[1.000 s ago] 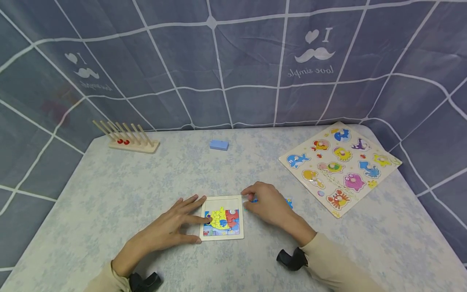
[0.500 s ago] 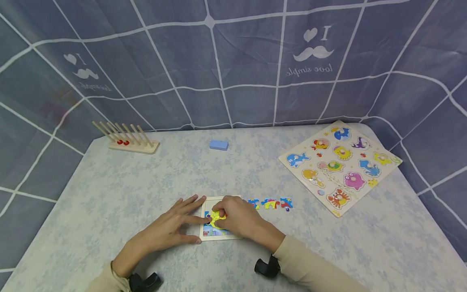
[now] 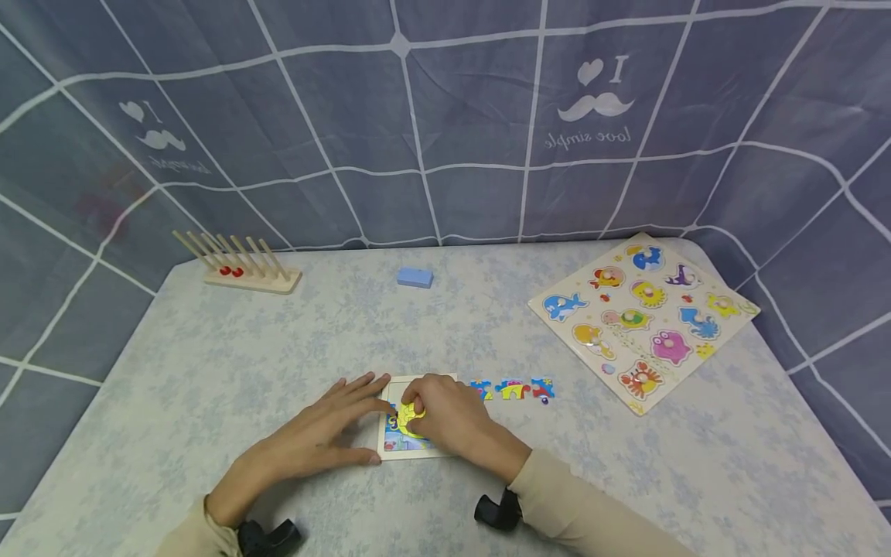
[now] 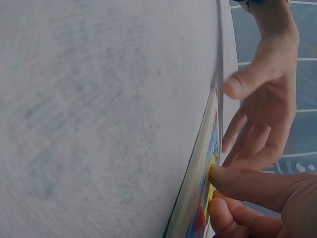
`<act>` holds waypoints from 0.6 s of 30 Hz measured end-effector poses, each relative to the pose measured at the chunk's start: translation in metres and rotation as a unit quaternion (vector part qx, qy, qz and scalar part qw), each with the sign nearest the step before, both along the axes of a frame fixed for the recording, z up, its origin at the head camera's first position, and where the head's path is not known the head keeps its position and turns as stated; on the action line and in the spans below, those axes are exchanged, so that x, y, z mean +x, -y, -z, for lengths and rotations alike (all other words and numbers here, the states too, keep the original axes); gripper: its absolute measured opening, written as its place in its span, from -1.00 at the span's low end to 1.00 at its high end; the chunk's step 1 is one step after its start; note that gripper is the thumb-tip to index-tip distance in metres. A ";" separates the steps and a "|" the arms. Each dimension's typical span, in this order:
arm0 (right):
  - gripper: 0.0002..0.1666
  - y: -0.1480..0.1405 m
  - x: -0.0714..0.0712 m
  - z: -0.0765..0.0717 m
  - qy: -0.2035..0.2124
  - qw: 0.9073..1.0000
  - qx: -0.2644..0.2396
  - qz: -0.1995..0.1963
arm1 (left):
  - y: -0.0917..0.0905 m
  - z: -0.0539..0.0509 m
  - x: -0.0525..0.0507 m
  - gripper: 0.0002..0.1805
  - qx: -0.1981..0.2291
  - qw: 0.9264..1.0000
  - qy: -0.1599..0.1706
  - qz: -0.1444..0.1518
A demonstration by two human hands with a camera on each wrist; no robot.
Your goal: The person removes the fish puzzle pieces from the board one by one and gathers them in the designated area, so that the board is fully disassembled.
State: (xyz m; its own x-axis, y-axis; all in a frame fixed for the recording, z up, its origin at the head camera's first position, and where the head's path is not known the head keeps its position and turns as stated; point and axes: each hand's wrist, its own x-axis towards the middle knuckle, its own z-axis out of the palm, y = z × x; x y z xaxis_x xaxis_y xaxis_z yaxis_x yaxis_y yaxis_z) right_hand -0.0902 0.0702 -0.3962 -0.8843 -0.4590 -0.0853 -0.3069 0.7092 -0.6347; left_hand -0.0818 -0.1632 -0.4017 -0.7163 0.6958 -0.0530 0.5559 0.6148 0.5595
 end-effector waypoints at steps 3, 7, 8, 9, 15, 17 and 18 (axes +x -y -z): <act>-0.71 0.001 0.001 0.000 -0.001 1.000 0.006 0.003 | -0.001 0.000 -0.001 -0.28 -0.008 1.000 -0.009 -0.024; -0.71 0.001 0.001 -0.001 0.002 1.000 0.005 0.007 | -0.005 0.003 -0.004 -0.22 -0.056 0.995 -0.055 -0.058; -0.71 0.001 0.000 -0.001 0.003 1.000 0.005 0.008 | -0.007 0.004 -0.005 -0.22 -0.066 0.994 -0.066 -0.065; -0.71 0.001 0.000 -0.001 0.004 1.000 0.005 0.008 | -0.008 0.004 -0.005 -0.23 -0.071 0.992 -0.073 -0.071; -0.72 0.002 0.000 -0.001 0.009 1.000 0.009 0.010 | -0.014 0.006 -0.007 -0.24 -0.072 0.991 -0.077 -0.086; -0.72 0.002 0.000 -0.001 0.011 1.000 0.008 0.008 | -0.015 0.006 -0.007 -0.24 -0.073 0.991 -0.073 -0.089; -0.72 0.002 0.000 -0.001 0.012 1.000 0.008 0.007 | -0.015 0.006 -0.007 -0.24 -0.075 0.991 -0.071 -0.090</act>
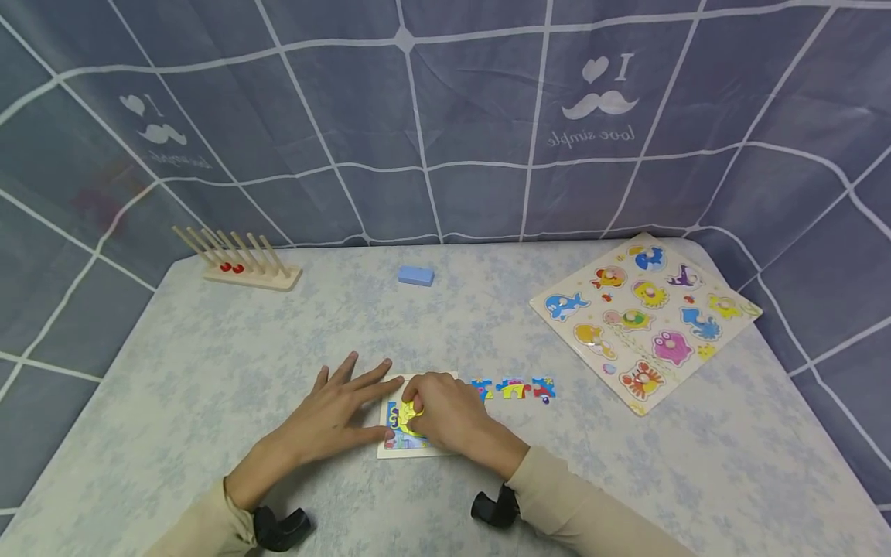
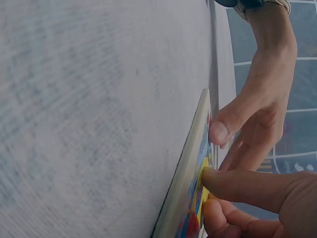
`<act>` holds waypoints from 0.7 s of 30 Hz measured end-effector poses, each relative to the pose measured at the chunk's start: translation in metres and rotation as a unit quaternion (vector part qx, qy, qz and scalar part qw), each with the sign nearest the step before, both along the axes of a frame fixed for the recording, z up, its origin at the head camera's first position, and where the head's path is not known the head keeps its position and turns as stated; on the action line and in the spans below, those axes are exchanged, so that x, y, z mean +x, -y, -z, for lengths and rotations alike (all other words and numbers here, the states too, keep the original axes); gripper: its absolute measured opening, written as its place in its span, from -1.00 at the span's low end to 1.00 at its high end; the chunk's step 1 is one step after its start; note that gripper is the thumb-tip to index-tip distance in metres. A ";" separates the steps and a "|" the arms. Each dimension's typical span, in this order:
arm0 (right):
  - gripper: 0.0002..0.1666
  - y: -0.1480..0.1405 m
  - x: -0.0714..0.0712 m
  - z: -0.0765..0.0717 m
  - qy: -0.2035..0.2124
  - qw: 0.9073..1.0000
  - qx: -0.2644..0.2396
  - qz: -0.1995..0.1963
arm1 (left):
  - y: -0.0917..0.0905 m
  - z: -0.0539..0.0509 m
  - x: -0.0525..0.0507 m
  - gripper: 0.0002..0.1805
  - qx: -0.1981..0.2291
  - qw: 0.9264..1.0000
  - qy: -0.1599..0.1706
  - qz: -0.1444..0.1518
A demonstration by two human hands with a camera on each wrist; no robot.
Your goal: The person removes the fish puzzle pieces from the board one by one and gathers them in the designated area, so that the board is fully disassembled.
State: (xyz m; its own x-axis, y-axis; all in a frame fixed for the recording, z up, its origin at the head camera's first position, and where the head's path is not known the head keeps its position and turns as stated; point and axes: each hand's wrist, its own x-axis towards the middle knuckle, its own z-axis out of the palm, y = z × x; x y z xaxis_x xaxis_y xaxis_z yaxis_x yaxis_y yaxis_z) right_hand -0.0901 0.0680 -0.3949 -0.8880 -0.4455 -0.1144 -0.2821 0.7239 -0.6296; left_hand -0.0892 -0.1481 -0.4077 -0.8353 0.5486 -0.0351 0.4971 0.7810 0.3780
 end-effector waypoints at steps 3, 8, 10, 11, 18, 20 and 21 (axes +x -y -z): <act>-0.72 0.000 0.000 0.000 0.005 1.000 0.000 -0.001 | -0.001 -0.001 0.000 -0.24 -0.002 1.000 0.006 -0.003; -0.73 0.001 -0.001 0.000 0.012 1.000 0.001 0.001 | -0.002 -0.001 0.000 -0.24 -0.001 1.000 0.011 -0.005; -0.73 0.000 -0.001 0.000 0.013 1.000 -0.001 0.001 | -0.002 -0.001 0.000 -0.24 -0.001 1.000 0.013 -0.006; -0.73 0.000 -0.001 0.000 0.013 1.000 -0.002 0.001 | -0.003 -0.002 0.000 -0.24 -0.002 1.000 0.013 -0.006; -0.70 0.001 0.001 0.001 0.001 1.000 -0.008 -0.003 | -0.004 -0.003 0.001 -0.22 -0.008 1.000 0.017 -0.013; -0.69 0.000 0.002 0.002 -0.006 1.000 -0.014 -0.007 | -0.004 -0.003 0.001 -0.22 -0.008 1.000 0.019 -0.013; -0.67 0.000 0.002 0.002 -0.010 1.000 -0.020 -0.011 | -0.004 -0.003 0.001 -0.22 -0.008 1.000 0.021 -0.013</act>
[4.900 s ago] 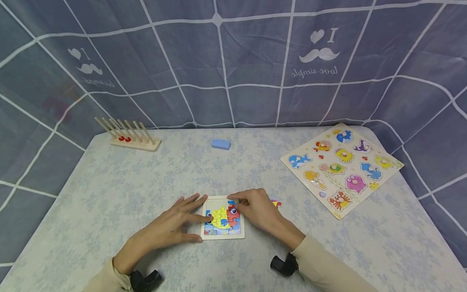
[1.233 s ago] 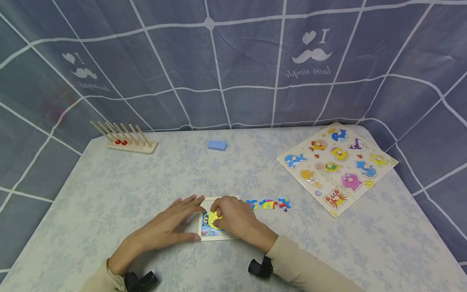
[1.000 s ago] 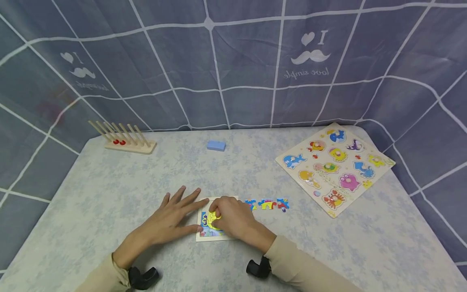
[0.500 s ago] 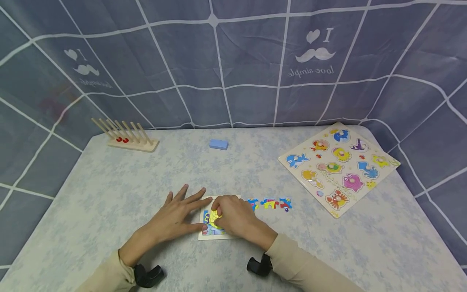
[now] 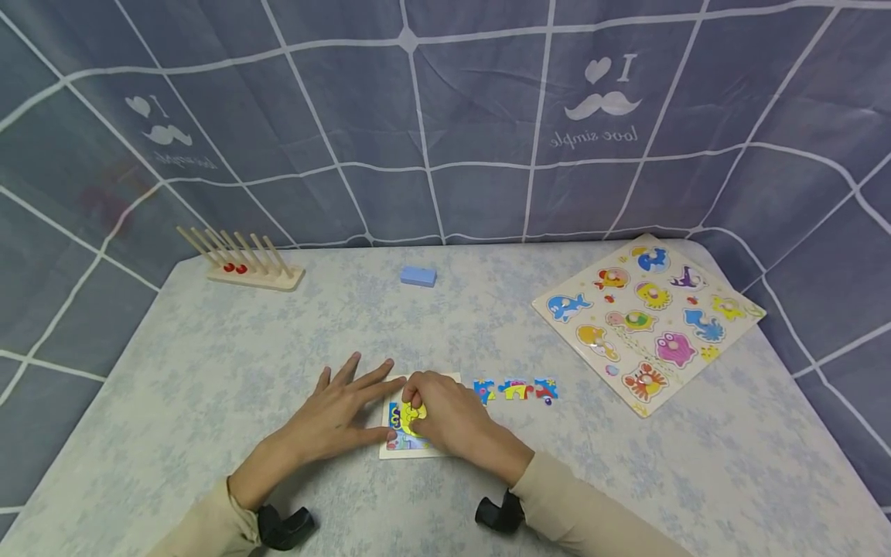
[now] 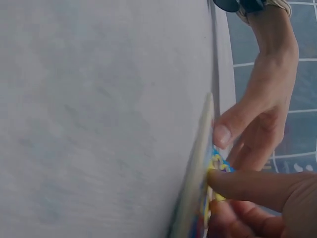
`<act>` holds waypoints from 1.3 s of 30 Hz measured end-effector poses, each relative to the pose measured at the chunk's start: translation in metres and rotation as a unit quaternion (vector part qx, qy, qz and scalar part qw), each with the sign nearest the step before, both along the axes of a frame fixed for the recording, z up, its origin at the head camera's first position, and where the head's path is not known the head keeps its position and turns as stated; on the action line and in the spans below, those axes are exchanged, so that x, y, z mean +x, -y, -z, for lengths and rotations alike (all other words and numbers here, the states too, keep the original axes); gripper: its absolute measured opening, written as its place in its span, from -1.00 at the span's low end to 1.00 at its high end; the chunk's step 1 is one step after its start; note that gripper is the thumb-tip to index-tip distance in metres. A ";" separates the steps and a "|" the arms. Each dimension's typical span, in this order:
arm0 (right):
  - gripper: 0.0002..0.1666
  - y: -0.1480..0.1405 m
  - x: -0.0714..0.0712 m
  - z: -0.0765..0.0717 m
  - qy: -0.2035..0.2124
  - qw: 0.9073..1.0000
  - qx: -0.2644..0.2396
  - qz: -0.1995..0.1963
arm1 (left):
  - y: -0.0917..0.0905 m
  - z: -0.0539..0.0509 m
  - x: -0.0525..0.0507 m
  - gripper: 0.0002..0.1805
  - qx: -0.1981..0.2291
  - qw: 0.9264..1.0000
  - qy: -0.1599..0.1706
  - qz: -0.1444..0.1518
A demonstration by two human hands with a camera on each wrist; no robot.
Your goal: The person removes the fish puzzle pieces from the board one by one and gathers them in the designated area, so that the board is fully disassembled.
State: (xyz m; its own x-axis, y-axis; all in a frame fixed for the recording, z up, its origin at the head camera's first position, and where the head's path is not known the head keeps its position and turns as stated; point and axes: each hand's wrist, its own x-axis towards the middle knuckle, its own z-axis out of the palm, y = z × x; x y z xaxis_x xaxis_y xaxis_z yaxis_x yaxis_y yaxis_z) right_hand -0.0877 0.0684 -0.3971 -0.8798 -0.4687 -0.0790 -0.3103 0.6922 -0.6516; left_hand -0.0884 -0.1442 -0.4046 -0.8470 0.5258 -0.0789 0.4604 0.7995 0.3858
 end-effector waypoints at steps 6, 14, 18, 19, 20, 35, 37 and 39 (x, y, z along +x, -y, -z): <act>-0.68 -0.003 0.004 0.003 -0.014 0.998 -0.046 -0.031 | 0.000 0.000 0.000 -0.22 0.001 1.000 0.003 0.000; -0.84 -0.001 0.004 0.006 -0.029 0.996 -0.067 -0.047 | 0.001 0.001 0.001 -0.21 0.005 1.000 0.000 0.000; -0.87 -0.001 0.002 0.004 -0.053 0.997 -0.058 -0.011 | 0.000 0.002 0.001 -0.22 0.011 1.000 0.004 0.000; -0.86 -0.001 0.001 0.003 -0.052 0.997 -0.060 -0.003 | 0.000 0.002 0.001 -0.22 0.011 1.000 0.004 0.000; -0.84 -0.002 0.001 0.003 -0.047 0.997 -0.063 0.004 | 0.000 0.002 0.001 -0.22 0.011 1.000 0.005 0.000; -0.76 -0.038 -0.003 0.004 0.088 0.981 -0.167 0.045 | 0.000 0.003 0.000 -0.23 -0.001 1.000 0.003 -0.006; -0.75 -0.047 -0.002 0.002 0.094 0.980 -0.167 0.057 | 0.000 0.003 0.000 -0.23 0.000 1.000 0.002 -0.008; -0.74 -0.057 -0.002 0.001 0.096 0.979 -0.164 0.073 | -0.001 0.003 0.000 -0.23 0.001 1.000 0.003 -0.010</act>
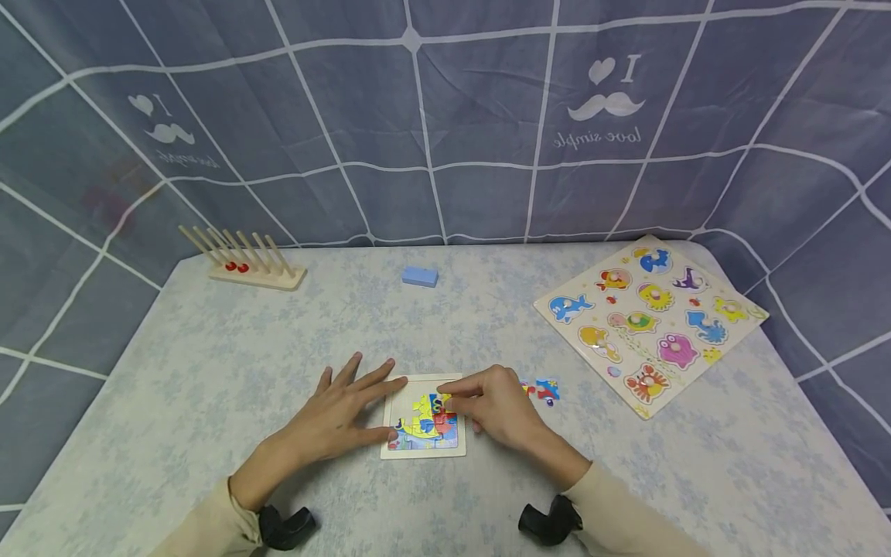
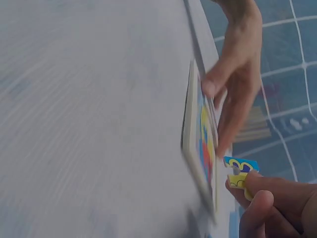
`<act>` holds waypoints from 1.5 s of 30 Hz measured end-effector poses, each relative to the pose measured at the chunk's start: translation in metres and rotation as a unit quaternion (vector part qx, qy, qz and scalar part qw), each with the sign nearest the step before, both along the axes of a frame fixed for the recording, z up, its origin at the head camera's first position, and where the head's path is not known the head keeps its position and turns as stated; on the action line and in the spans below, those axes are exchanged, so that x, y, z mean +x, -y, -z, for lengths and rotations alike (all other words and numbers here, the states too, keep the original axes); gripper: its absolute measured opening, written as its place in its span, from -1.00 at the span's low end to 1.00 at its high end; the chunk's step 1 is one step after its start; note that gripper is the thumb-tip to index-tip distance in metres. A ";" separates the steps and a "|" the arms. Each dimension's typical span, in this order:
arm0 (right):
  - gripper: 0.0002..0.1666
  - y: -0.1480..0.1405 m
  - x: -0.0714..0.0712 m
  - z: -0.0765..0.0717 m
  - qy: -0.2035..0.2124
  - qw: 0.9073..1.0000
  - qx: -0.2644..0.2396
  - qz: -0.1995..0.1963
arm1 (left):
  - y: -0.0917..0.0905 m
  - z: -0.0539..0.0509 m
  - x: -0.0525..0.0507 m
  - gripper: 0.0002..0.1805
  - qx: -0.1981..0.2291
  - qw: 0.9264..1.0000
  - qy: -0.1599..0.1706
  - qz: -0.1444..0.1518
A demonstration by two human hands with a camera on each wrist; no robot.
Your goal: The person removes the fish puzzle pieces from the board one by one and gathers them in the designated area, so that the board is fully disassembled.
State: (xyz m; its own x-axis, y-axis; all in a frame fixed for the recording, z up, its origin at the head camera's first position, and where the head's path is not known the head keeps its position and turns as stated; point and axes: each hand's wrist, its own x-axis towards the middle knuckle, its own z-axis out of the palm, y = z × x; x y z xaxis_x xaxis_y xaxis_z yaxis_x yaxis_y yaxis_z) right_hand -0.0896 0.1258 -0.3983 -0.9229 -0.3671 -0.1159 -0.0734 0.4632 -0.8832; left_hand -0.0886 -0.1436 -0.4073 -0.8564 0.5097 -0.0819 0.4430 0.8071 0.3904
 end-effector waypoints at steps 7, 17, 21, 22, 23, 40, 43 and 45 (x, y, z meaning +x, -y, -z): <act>-0.75 -0.031 0.003 -0.001 0.014 0.997 0.037 0.061 | 0.002 0.000 0.001 -0.23 0.007 1.000 0.000 -0.001; -0.74 -0.049 0.016 0.004 0.010 0.997 0.061 0.035 | 0.002 -0.001 0.000 -0.21 0.011 1.000 0.008 -0.003; -0.75 -0.051 0.023 0.005 0.023 0.998 0.058 0.029 | 0.002 -0.001 0.000 -0.22 0.015 1.000 0.010 -0.001; -0.75 -0.051 0.024 0.004 0.025 0.998 0.056 0.031 | 0.002 0.000 0.000 -0.22 0.014 1.000 0.009 0.000; -0.76 -0.050 0.024 0.004 0.027 0.998 0.055 0.035 | 0.002 0.000 0.000 -0.22 0.014 1.000 0.011 0.000; -0.89 -0.039 0.023 0.008 -0.084 0.982 0.152 0.080 | 0.002 0.001 0.000 -0.22 0.012 1.000 0.007 0.001; -0.89 -0.038 0.023 0.008 -0.095 0.980 0.159 0.072 | 0.002 0.000 0.000 -0.22 0.013 1.000 0.008 0.002; -0.89 -0.038 0.022 0.007 -0.102 0.979 0.163 0.066 | 0.002 0.000 0.000 -0.22 0.012 1.000 0.008 0.002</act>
State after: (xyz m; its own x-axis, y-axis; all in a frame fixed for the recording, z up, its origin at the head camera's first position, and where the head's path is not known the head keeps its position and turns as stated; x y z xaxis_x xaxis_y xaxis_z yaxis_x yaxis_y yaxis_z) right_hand -0.0673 0.1636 -0.4053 -0.9760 -0.2171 -0.0155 -0.1531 0.7355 -0.6600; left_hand -0.0882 -0.1455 -0.4073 -0.8526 0.5159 -0.0835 0.4402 0.7951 0.4171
